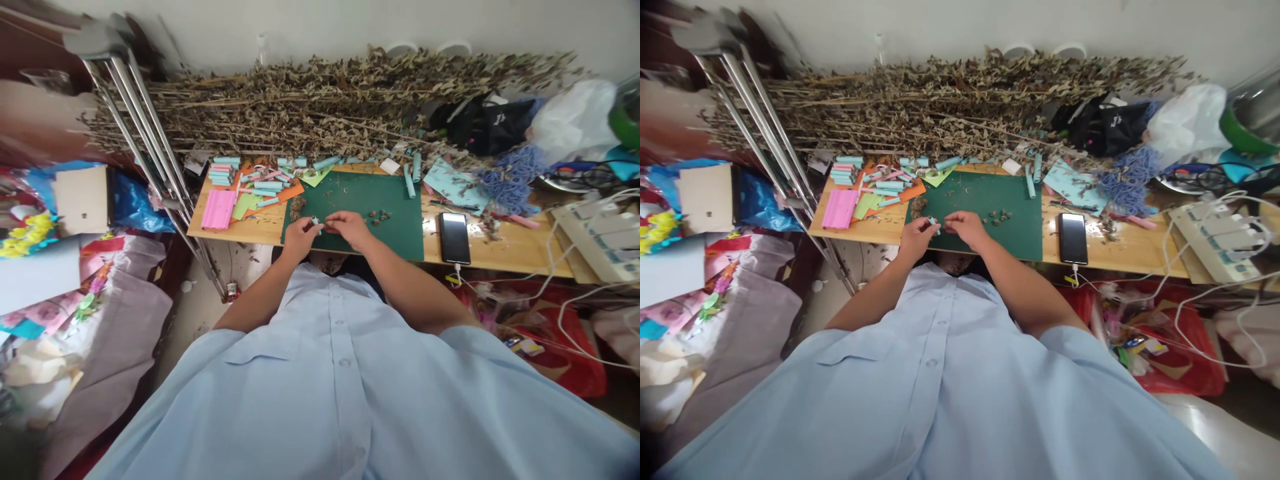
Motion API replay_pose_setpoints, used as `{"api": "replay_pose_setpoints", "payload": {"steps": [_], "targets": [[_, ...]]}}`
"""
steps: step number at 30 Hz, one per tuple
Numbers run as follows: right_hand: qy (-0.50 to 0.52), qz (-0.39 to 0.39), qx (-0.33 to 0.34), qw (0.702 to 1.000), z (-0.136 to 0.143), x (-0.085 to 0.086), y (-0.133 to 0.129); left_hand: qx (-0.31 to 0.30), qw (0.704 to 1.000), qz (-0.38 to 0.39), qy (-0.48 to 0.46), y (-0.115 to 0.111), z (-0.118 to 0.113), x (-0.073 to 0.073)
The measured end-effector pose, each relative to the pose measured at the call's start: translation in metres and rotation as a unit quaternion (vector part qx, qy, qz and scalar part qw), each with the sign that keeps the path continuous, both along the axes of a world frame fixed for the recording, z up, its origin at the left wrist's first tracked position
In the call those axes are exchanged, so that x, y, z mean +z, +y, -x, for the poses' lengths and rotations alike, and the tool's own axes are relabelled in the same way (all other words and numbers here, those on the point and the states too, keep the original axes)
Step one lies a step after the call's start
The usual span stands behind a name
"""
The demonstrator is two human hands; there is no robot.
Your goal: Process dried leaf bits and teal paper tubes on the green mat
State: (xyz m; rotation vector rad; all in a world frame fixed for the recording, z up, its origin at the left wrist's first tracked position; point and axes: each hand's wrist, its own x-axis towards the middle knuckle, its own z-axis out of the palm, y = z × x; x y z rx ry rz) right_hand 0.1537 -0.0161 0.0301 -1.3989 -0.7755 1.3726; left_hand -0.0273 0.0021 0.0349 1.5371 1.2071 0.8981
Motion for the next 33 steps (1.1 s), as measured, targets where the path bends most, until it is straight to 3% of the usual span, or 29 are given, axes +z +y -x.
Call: {"api": "replay_pose_setpoints", "payload": {"steps": [3,6,13,18,27,33], "targets": [[-0.034,-0.042,-0.054,0.997,-0.011,0.006,0.032,-0.011,1.000,-0.007,0.002,-0.004,-0.003,-0.002],[-0.059,-0.101,-0.059,0.991,-0.023,0.015,0.038,-0.030,0.999,-0.022,0.010,-0.009,-0.013,-0.005],[-0.159,-0.121,-0.063,0.978,-0.047,0.025,-0.013,-0.121,0.984,-0.103,0.076,-0.008,-0.048,-0.011],[-0.151,-0.096,-0.062,0.982,-0.057,0.021,-0.041,-0.115,0.983,-0.111,0.095,-0.005,-0.057,-0.015],[-0.036,-0.037,-0.038,0.998,-0.048,0.028,-0.054,-0.137,0.978,-0.133,0.081,-0.007,-0.056,-0.019],[-0.152,-0.072,-0.011,0.986,-0.046,0.035,-0.057,-0.151,0.977,-0.137,0.060,-0.008,-0.057,-0.020]]}}
